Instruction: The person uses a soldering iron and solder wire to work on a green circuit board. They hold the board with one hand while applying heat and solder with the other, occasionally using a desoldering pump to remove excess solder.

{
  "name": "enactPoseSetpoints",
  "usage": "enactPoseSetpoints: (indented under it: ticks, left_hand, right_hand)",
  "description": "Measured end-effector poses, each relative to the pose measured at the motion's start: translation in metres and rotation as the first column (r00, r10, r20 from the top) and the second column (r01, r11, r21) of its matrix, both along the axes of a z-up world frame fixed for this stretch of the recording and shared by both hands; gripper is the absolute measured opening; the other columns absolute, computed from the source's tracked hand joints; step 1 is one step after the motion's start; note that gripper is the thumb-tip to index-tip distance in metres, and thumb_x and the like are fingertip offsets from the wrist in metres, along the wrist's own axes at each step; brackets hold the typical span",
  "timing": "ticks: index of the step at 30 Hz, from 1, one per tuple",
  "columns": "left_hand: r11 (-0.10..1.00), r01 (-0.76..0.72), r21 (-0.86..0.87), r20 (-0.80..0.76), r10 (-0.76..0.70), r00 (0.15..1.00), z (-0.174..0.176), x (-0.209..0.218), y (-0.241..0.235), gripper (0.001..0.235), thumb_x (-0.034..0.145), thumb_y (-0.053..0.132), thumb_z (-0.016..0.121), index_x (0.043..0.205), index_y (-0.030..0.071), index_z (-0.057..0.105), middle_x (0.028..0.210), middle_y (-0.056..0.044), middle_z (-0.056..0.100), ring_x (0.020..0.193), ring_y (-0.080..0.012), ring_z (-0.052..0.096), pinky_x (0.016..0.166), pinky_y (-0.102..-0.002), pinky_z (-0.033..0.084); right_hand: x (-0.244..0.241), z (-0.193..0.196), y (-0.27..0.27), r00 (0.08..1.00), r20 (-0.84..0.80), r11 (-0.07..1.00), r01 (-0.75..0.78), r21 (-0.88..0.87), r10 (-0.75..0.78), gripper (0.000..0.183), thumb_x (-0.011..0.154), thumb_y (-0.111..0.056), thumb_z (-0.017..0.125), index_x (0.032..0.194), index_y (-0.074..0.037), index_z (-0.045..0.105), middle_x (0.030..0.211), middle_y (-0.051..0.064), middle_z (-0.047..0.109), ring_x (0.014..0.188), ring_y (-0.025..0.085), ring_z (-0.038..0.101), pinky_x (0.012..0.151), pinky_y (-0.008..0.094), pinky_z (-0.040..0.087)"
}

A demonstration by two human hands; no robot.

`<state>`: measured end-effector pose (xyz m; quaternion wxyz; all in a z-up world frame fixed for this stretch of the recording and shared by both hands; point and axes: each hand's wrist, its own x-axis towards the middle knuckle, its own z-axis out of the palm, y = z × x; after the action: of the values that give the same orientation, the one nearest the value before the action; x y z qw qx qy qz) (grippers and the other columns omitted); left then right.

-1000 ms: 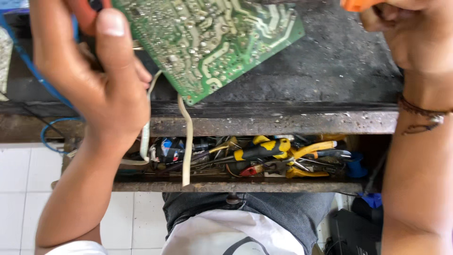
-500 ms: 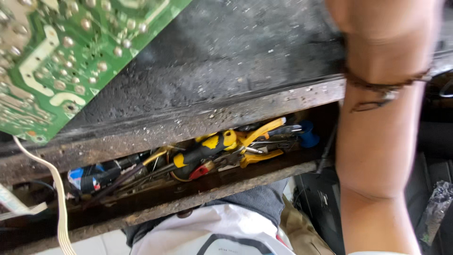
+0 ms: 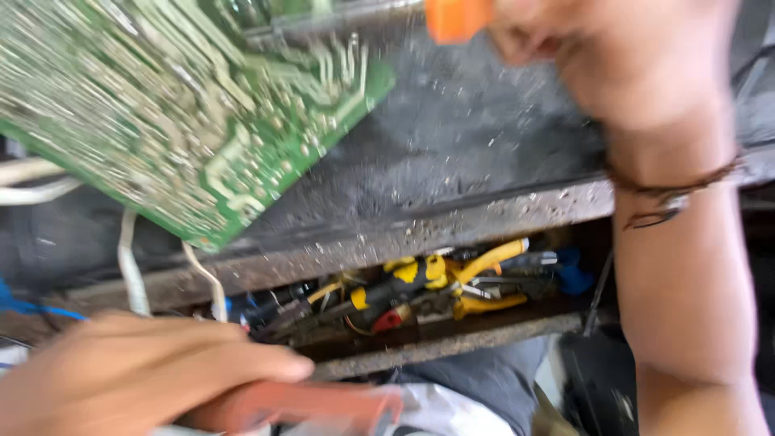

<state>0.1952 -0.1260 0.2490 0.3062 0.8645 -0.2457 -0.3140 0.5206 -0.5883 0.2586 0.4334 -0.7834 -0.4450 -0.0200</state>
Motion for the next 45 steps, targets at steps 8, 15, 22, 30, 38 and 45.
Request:
enactPoseSetpoints:
  ticks: [8,15,22,30,38,45]
  left_hand:
    - [0.892,-0.021,0.451,0.099,-0.027,0.995,0.007,0.013,-0.167,0.024,0.121,0.037,0.063,0.134,0.017,0.063,0.109,-0.010,0.077,0.091,-0.0443,0.078,0.079,-0.065,0.059]
    - [0.834,-0.063,0.549,0.171,-0.038,0.985,-0.020,0.010,-0.177,0.064,0.097,-0.007,0.074,0.154,0.010,0.052,0.134,-0.012,0.067,0.104,-0.0439,0.078,0.083,-0.061,0.067]
    - [0.975,0.098,0.201,0.215,-0.142,0.966,-0.036,0.033,-0.197,0.068,0.116,0.002,0.039,0.179,-0.012,0.019,0.189,-0.031,0.021,0.165,-0.0511,0.033,0.128,-0.062,0.036]
    - [0.929,-0.053,0.365,0.651,-0.214,0.728,-0.036,0.029,-0.224,0.104,0.074,-0.019,0.077,0.165,0.024,0.049,0.153,-0.026,0.063,0.112,-0.0356,0.075,0.088,-0.049,0.065]
    - [0.786,-0.018,0.618,0.736,-0.571,0.365,-0.067,0.032,-0.205,0.030,0.098,0.012,0.068,0.121,0.011,0.087,0.164,-0.014,0.067,0.114,-0.0262,0.066,0.080,-0.034,0.057]
    - [0.723,0.018,0.690,0.679,-0.656,0.329,-0.069,0.039,-0.204,0.032,0.102,0.018,0.063,0.128,0.022,0.081,0.193,-0.008,0.038,0.145,-0.0199,0.056,0.087,-0.032,0.046]
  right_hand:
    - [-0.045,0.063,0.057,0.934,-0.205,0.866,-0.169,0.471,0.293,0.003,0.105,0.007,0.068,0.105,0.010,0.067,0.074,0.014,0.051,0.055,0.018,0.045,0.055,0.031,0.034]
    - [-0.045,0.062,0.061,0.918,-0.320,0.867,-0.050,0.496,0.236,0.004,0.101,0.007,0.072,0.103,0.008,0.075,0.078,0.011,0.054,0.056,0.018,0.044,0.054,0.030,0.032]
    - [-0.042,0.056,0.051,0.933,-0.241,0.887,-0.141,0.440,0.267,0.007,0.113,0.002,0.071,0.115,0.008,0.073,0.078,0.015,0.059,0.063,0.019,0.051,0.059,0.030,0.044]
    - [-0.046,0.055,0.047,0.967,-0.180,0.952,-0.123,0.281,0.178,0.017,0.117,-0.008,0.061,0.121,0.006,0.070,0.078,0.011,0.049,0.065,0.018,0.043,0.064,0.032,0.040]
    - [-0.046,0.054,0.051,0.933,-0.318,0.932,-0.045,0.359,0.168,0.015,0.112,-0.005,0.066,0.123,-0.001,0.074,0.073,0.010,0.051,0.061,0.017,0.045,0.061,0.029,0.043]
    - [-0.042,0.053,0.049,0.945,-0.253,0.921,-0.099,0.377,0.205,0.011,0.113,-0.003,0.068,0.122,-0.001,0.074,0.084,0.011,0.060,0.065,0.017,0.053,0.062,0.029,0.046]
